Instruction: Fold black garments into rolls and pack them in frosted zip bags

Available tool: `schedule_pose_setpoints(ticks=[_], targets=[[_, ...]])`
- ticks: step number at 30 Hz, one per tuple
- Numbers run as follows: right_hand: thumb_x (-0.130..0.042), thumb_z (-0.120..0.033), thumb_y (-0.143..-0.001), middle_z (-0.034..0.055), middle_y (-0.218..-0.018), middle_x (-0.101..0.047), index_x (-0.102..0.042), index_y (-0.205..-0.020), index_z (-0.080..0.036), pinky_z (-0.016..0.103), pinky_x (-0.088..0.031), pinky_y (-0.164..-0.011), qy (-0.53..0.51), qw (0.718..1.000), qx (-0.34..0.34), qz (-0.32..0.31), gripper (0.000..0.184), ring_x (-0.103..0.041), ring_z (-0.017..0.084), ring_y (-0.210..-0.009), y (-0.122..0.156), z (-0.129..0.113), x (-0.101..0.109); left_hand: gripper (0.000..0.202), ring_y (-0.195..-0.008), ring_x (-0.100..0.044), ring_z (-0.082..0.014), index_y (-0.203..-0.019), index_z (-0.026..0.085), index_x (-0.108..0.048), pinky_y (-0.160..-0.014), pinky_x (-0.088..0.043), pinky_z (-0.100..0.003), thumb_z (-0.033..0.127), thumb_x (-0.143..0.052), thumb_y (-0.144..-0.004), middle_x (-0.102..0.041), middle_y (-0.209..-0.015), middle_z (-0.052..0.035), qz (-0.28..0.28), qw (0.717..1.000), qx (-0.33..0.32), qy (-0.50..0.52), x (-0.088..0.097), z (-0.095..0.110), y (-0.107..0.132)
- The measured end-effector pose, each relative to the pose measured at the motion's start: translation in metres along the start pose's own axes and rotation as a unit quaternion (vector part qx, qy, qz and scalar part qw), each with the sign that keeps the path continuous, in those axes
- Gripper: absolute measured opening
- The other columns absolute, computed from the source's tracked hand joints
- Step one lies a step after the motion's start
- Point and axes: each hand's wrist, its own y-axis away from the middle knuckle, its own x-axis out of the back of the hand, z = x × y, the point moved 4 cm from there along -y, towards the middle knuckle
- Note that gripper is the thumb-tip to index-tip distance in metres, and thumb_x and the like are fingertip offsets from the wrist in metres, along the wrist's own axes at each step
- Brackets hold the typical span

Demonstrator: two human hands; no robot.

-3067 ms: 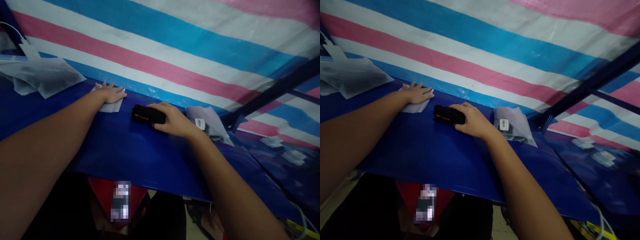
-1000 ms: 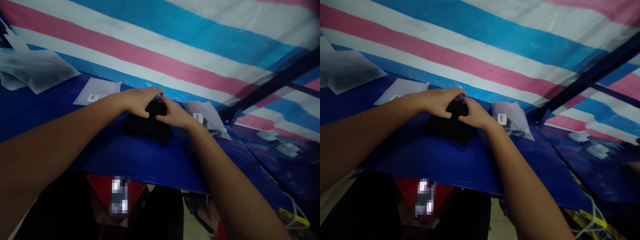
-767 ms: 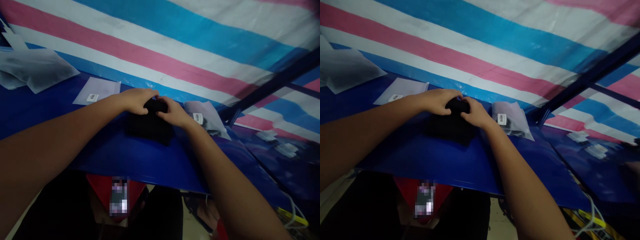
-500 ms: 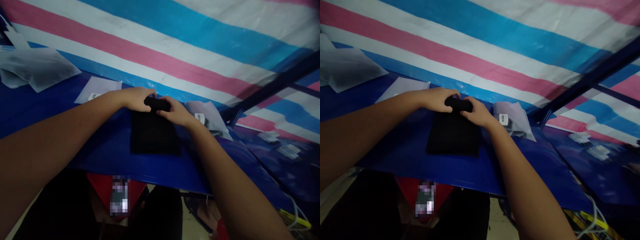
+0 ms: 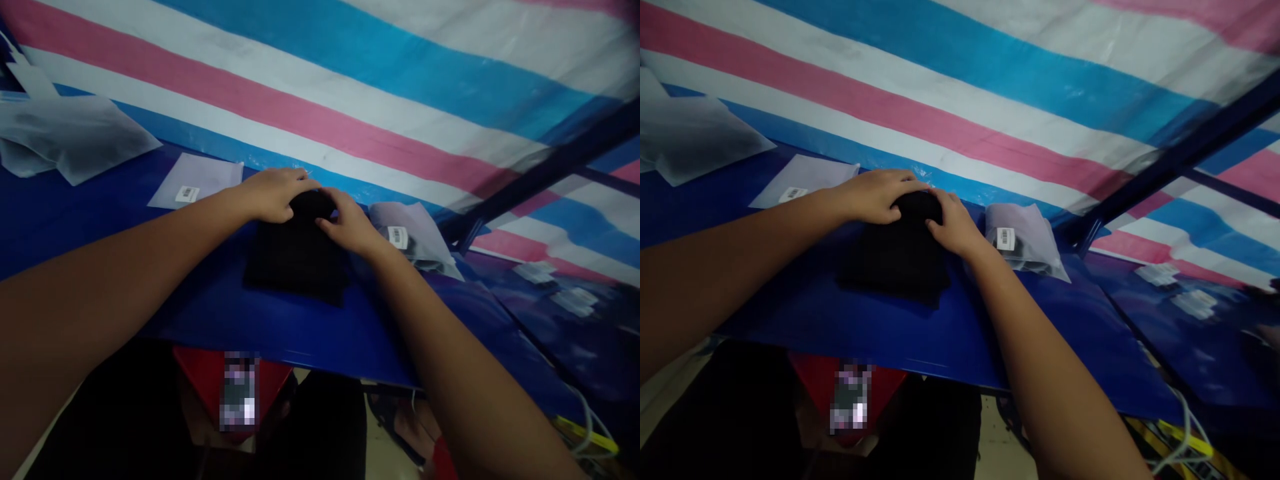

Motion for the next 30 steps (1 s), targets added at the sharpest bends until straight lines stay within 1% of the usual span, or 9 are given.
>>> schedule_pose_setpoints(ticks=[6, 11, 13, 17, 19, 22, 24, 27, 30], targets=[[-0.066, -0.017, -0.083, 0.0146, -0.148, -0.067, -0.061, -0.146, -0.021, 0.061, -0.056, -0.112, -0.006, 1.0, -0.007, -0.012, 0.064, -0.065, 0.038, -0.134, 0.001, -0.003, 0.0, 0.072, -0.134, -0.064, -0.032, -0.156, 0.024, -0.057, -0.111, -0.05, -0.041, 0.031, -0.06, -0.085, -0.066, -0.151, -0.0102, -0.004, 0.998, 0.002, 0.058, -0.007, -0.013, 0.0], [-0.065, -0.019, -0.082, 0.0112, -0.141, -0.072, -0.065, -0.14, -0.023, 0.056, -0.06, -0.104, -0.047, 0.998, -0.033, -0.025, 0.058, -0.071, 0.035, -0.122, 0.001, -0.002, 0.0, 0.056, -0.117, -0.072, -0.0285, -0.141, 0.024, -0.071, -0.098, -0.053, -0.037, 0.033, -0.053, -0.088, -0.077, -0.131, -0.007, -0.027, 0.991, 0.01, 0.128, -0.007, -0.018, -0.002], [-0.066, -0.02, -0.082, 0.0102, -0.135, -0.074, -0.068, -0.135, -0.023, 0.057, -0.059, -0.104, -0.056, 0.997, -0.039, -0.034, 0.053, -0.072, 0.034, -0.118, 0.0, -0.001, 0.0, 0.053, -0.116, -0.072, -0.0279, -0.136, 0.025, -0.074, -0.098, -0.053, -0.036, 0.034, -0.053, -0.088, -0.078, -0.129, -0.0055, -0.037, 0.988, 0.018, 0.151, -0.008, -0.019, -0.002], [-0.067, -0.023, -0.084, 0.0112, -0.136, -0.074, -0.069, -0.131, -0.024, 0.058, -0.058, -0.108, -0.058, 0.997, -0.045, -0.023, 0.048, -0.071, 0.035, -0.123, -0.001, 0.002, 0.0, 0.071, -0.13, -0.067, -0.0315, -0.149, 0.025, -0.063, -0.108, -0.05, -0.039, 0.038, -0.067, -0.08, -0.069, -0.146, -0.0097, -0.01, 0.988, -0.009, 0.154, -0.009, -0.02, -0.002], [-0.066, -0.024, -0.085, 0.0127, -0.14, -0.072, -0.067, -0.135, -0.024, 0.057, -0.058, -0.107, -0.065, 0.996, -0.052, -0.006, 0.05, -0.071, 0.035, -0.125, 0.0, 0.004, 0.0, 0.078, -0.127, -0.067, -0.0319, -0.154, 0.026, -0.057, -0.106, -0.051, -0.04, 0.036, -0.069, -0.077, -0.069, -0.145, -0.0111, 0.01, 0.988, -0.007, 0.153, -0.008, -0.021, -0.001], [-0.067, -0.025, -0.086, 0.0134, -0.143, -0.071, -0.063, -0.14, -0.024, 0.056, -0.059, -0.106, -0.074, 0.996, -0.055, 0.019, 0.054, -0.07, 0.034, -0.127, -0.001, 0.005, 0.0, 0.071, -0.111, -0.071, -0.0305, -0.15, 0.026, -0.059, -0.096, -0.053, -0.04, 0.034, -0.067, -0.079, -0.074, -0.128, -0.0098, 0.026, 0.987, 0.032, 0.156, -0.004, -0.021, 0.0], [-0.067, -0.024, -0.085, 0.0121, -0.142, -0.072, -0.064, -0.138, -0.024, 0.055, -0.06, -0.105, -0.079, 0.996, -0.042, 0.028, 0.053, -0.071, 0.034, -0.125, -0.002, 0.004, -0.001, 0.062, -0.105, -0.071, -0.0292, -0.142, 0.025, -0.063, -0.092, -0.053, -0.039, 0.034, -0.066, -0.081, -0.075, -0.121, -0.0092, 0.024, 0.982, 0.064, 0.174, -0.001, -0.02, 0.001], [-0.067, -0.023, -0.085, 0.0107, -0.137, -0.074, -0.067, -0.134, -0.023, 0.055, -0.06, -0.105, -0.079, 0.996, -0.023, 0.026, 0.048, -0.073, 0.033, -0.12, -0.003, 0.002, -0.002, 0.056, -0.106, -0.071, -0.0282, -0.136, 0.022, -0.067, -0.091, -0.053, -0.037, 0.037, -0.065, -0.082, -0.075, -0.122, -0.0099, 0.0, 0.975, 0.072, 0.209, -0.002, -0.02, 0.0], [-0.066, -0.021, -0.086, 0.0109, -0.137, -0.075, -0.068, -0.134, -0.023, 0.056, -0.06, -0.105, -0.064, 0.997, -0.028, 0.02, 0.048, -0.073, 0.033, -0.118, -0.002, 0.001, -0.003, 0.067, -0.116, -0.069, -0.0294, -0.144, 0.024, -0.062, -0.097, -0.053, -0.038, 0.041, -0.07, -0.08, -0.073, -0.133, -0.0096, -0.013, 0.981, 0.035, 0.192, -0.005, -0.022, -0.001]])
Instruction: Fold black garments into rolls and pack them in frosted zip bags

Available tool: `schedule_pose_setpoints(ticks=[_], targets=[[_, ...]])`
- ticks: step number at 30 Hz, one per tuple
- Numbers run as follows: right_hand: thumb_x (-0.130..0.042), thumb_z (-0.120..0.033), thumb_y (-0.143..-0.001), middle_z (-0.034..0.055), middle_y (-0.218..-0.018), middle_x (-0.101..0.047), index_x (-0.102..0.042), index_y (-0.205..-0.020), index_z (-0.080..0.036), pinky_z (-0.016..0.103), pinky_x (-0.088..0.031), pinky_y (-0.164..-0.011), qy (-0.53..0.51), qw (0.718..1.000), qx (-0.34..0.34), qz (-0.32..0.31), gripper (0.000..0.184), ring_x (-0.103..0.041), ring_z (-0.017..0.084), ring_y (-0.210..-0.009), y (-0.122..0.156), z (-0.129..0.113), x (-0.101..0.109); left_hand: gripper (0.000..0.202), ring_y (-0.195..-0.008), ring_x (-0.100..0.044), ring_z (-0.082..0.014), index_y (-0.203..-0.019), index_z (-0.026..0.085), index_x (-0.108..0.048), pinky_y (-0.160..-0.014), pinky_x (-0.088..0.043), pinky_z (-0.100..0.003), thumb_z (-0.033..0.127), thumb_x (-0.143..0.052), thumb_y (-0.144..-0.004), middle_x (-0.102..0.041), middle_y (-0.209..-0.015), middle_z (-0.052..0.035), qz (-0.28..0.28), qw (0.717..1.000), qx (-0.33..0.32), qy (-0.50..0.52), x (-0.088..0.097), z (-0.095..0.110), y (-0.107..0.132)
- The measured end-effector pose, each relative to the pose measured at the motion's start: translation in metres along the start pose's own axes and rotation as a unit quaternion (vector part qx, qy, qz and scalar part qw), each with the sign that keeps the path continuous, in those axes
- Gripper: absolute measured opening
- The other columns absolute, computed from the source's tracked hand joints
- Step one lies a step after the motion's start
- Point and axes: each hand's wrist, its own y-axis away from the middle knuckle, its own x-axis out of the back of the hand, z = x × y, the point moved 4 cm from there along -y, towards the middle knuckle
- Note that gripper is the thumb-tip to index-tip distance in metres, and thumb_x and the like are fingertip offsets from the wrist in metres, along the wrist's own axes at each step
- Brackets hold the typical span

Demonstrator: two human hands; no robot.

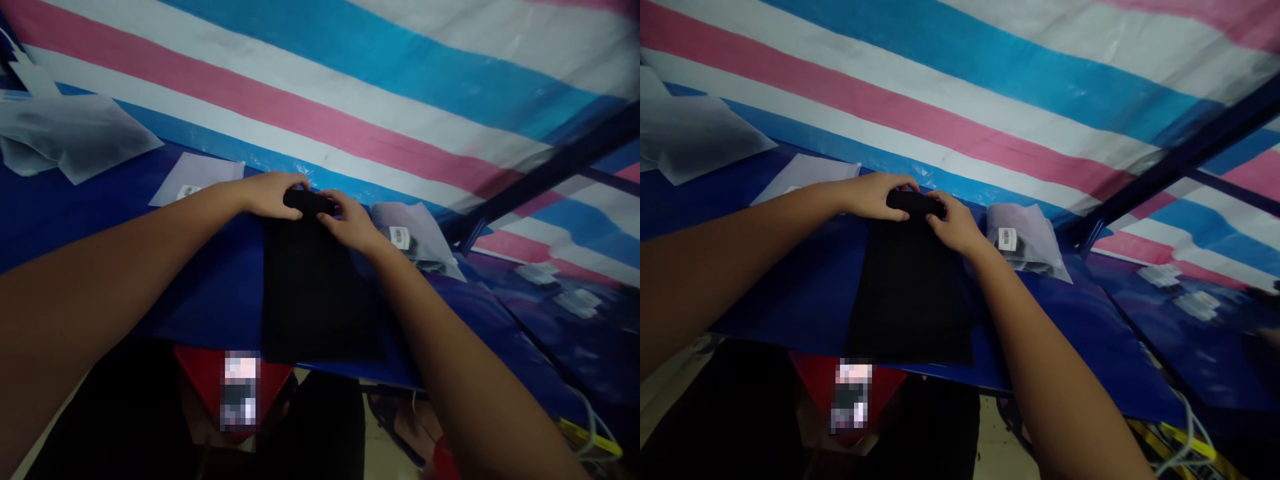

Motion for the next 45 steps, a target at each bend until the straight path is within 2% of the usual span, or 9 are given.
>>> schedule_pose_setpoints(ticks=[3, 6, 12, 18, 23, 30, 39, 41, 45], targets=[[-0.065, -0.02, -0.088, 0.0103, -0.138, -0.074, -0.069, -0.134, -0.025, 0.057, -0.06, -0.106, 0.016, 1.0, -0.009, 0.005, 0.047, -0.073, 0.032, -0.119, 0.001, 0.0, 0.0, 0.073, -0.126, -0.066, -0.0314, -0.15, 0.026, -0.058, -0.106, -0.051, -0.041, 0.039, -0.072, -0.08, -0.069, -0.143, -0.0094, 0.018, 0.998, -0.028, -0.046, 0.001, -0.003, 0.0], [-0.064, -0.021, -0.09, 0.0106, -0.139, -0.074, -0.072, -0.129, -0.025, 0.057, -0.06, -0.106, 0.023, 0.999, -0.009, 0.035, 0.041, -0.072, 0.032, -0.121, 0.001, -0.001, 0.003, 0.061, -0.128, -0.065, -0.0314, -0.145, 0.024, -0.062, -0.109, -0.05, -0.042, 0.033, -0.069, -0.085, -0.068, -0.143, -0.0109, 0.059, 0.995, -0.04, -0.063, 0.003, -0.002, 0.0], [-0.064, -0.028, -0.093, 0.0109, -0.13, -0.077, -0.071, -0.127, -0.026, 0.055, -0.062, -0.1, -0.002, 0.998, -0.032, 0.055, 0.036, -0.075, 0.031, -0.11, 0.0, -0.003, 0.004, 0.041, -0.118, -0.07, -0.0286, -0.136, 0.024, -0.067, -0.104, -0.053, -0.043, 0.03, -0.061, -0.096, -0.075, -0.127, -0.009, 0.1, 0.994, -0.029, -0.025, 0.003, -0.002, -0.001], [-0.067, -0.031, -0.09, 0.0124, -0.127, -0.076, -0.067, -0.131, -0.025, 0.057, -0.061, -0.1, 0.01, 0.998, -0.052, 0.037, 0.042, -0.073, 0.032, -0.109, 0.002, 0.003, 0.0, 0.059, -0.117, -0.071, -0.0289, -0.141, 0.028, -0.062, -0.101, -0.055, -0.042, 0.036, -0.079, -0.085, -0.073, -0.132, -0.0091, 0.083, 0.996, -0.001, 0.009, 0.001, -0.01, -0.002], [-0.064, -0.035, -0.092, 0.0117, -0.12, -0.076, -0.063, -0.134, -0.025, 0.055, -0.063, -0.096, -0.021, 0.996, -0.077, 0.038, 0.043, -0.074, 0.03, -0.102, 0.0, 0.01, -0.004, 0.058, -0.126, -0.067, -0.0303, -0.149, 0.029, -0.058, -0.106, -0.052, -0.043, 0.031, -0.068, -0.092, -0.07, -0.14, -0.0095, 0.127, 0.99, -0.02, -0.05, 0.008, -0.006, 0.001], [-0.064, -0.038, -0.094, 0.0116, -0.115, -0.076, -0.063, -0.128, -0.024, 0.058, -0.063, -0.093, -0.014, 0.995, -0.08, 0.049, 0.037, -0.074, 0.03, -0.093, 0.0, 0.008, -0.003, 0.079, -0.135, -0.063, -0.0326, -0.158, 0.036, -0.052, -0.105, -0.052, -0.041, 0.014, -0.061, -0.083, -0.058, -0.16, -0.0044, 0.08, 0.984, -0.033, -0.153, 0.008, 0.007, 0.002], [-0.072, -0.037, -0.088, 0.0122, -0.117, -0.075, -0.058, -0.128, -0.025, 0.056, -0.066, -0.085, -0.065, 0.992, -0.11, 0.016, 0.044, -0.075, 0.032, -0.094, 0.002, 0.008, -0.006, 0.036, -0.116, -0.071, -0.0245, -0.126, 0.027, -0.073, -0.103, -0.056, -0.04, 0.022, -0.053, -0.097, -0.079, -0.128, -0.0056, 0.199, 0.979, 0.046, 0.013, 0.004, -0.016, -0.005], [-0.072, -0.036, -0.088, 0.0118, -0.117, -0.076, -0.059, -0.128, -0.025, 0.056, -0.065, -0.085, -0.05, 0.993, -0.105, 0.018, 0.043, -0.075, 0.031, -0.092, 0.002, 0.006, -0.006, 0.033, -0.117, -0.071, -0.0242, -0.127, 0.026, -0.072, -0.103, -0.056, -0.04, 0.027, -0.059, -0.096, -0.078, -0.131, -0.0067, 0.197, 0.979, 0.055, 0.026, 0.003, -0.02, -0.005], [-0.069, -0.037, -0.091, 0.0111, -0.118, -0.076, -0.06, -0.129, -0.026, 0.054, -0.064, -0.088, -0.026, 0.994, -0.099, 0.029, 0.041, -0.074, 0.03, -0.095, 0.002, 0.005, -0.005, 0.05, -0.125, -0.069, -0.0279, -0.138, 0.028, -0.067, -0.106, -0.054, -0.041, 0.029, -0.071, -0.088, -0.075, -0.137, -0.0068, 0.153, 0.988, 0.004, -0.017, 0.004, -0.015, -0.003]])
